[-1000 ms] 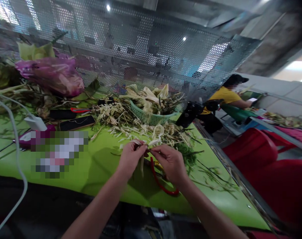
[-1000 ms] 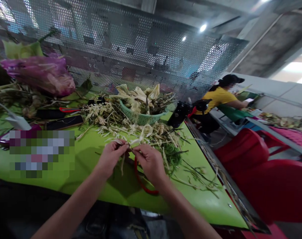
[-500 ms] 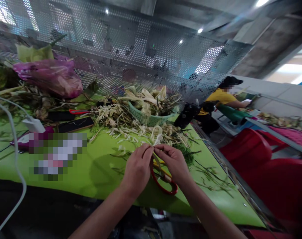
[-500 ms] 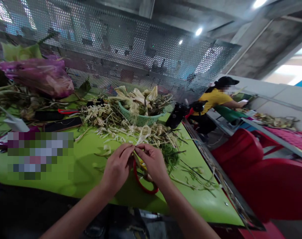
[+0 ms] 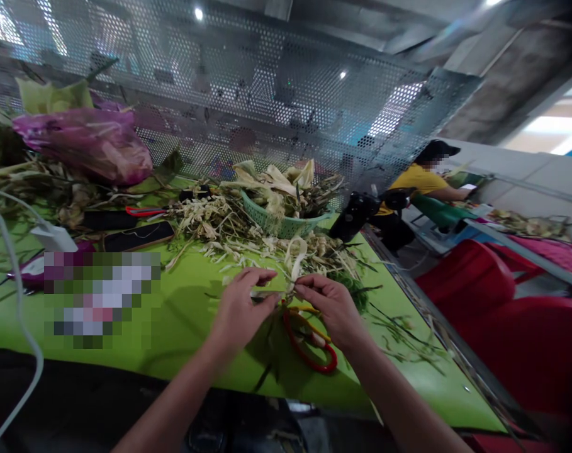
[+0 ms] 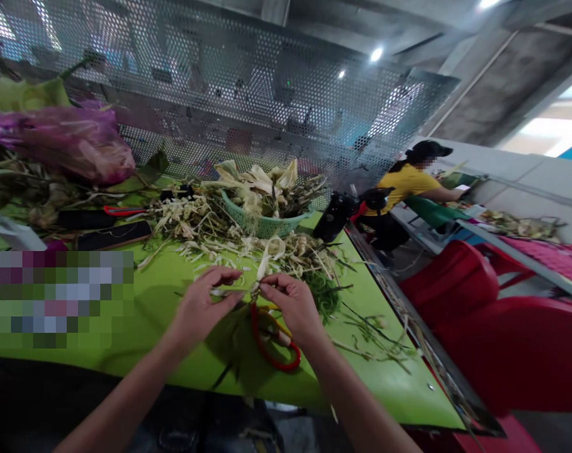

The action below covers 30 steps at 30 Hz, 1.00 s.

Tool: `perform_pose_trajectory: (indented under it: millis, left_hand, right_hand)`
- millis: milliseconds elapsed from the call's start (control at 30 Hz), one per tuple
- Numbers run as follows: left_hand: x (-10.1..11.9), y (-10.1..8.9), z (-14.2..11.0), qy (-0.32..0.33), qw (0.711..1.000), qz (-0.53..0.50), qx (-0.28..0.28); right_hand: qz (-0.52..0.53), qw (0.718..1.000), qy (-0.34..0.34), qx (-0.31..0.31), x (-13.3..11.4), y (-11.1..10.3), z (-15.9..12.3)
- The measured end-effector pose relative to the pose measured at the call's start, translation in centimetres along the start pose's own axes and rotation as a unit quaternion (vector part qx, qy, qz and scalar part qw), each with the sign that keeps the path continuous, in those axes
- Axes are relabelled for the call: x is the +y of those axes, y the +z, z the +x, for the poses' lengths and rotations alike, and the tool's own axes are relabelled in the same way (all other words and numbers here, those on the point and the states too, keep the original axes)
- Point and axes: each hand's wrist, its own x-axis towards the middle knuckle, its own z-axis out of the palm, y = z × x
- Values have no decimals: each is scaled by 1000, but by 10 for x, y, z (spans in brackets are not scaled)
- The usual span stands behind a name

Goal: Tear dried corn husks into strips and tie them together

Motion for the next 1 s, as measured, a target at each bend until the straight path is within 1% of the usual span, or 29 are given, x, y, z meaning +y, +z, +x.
perform_pose_trajectory:
  millis: [67,167,300,367,500,533,600,667,700,767,800,867,933,1000]
  left_hand:
    - [3,2,0,23,1000,16,-11]
    - [5,6,1,48,999,22,2]
    - [1,7,3,56,998,5,27]
    - [-1,6,3,53,998,-18,30]
    - [-2,5,0,56,995,-82,-15]
    - [-2,6,-1,51,994,-98,-26]
    - [-4,6,-3,20,991,-124,-45]
    - [-6,8,-3,-23,989,-132,-54]
    - [-7,8,-3,-42,989,-130,-53]
    - [-9,8,-3,-68,989,-119,-49]
    - [-10,8,-2,-77,989,-116,-49]
    - [-11,8,-1,-94,987,-117,-48]
    - [-11,8,0,-107,985,-125,-44]
    - [-12,8,1,-119,984,-129,-40]
  right_hand:
    - [-3,1000,-6,-8,0,2,0]
    - [6,1000,-5,-28,-3,6,-1]
    - [51,997,30,-47,-4,13,-3]
    - [79,994,46,-53,-1,15,-3]
    - [107,990,60,-71,10,18,-1]
    - [110,989,66,-77,12,19,-1]
    - [103,988,71,-89,16,20,0]
    - [66,992,55,-93,18,20,1]
    - [31,995,38,-92,17,18,2]
    - [-72,994,-14,-84,14,14,4]
    - [-130,987,-46,-79,11,10,4]
    - [-239,961,-114,-77,1,3,6]
    - [-309,934,-159,-82,-9,-4,7]
    - [-353,914,-184,-75,-18,-9,8]
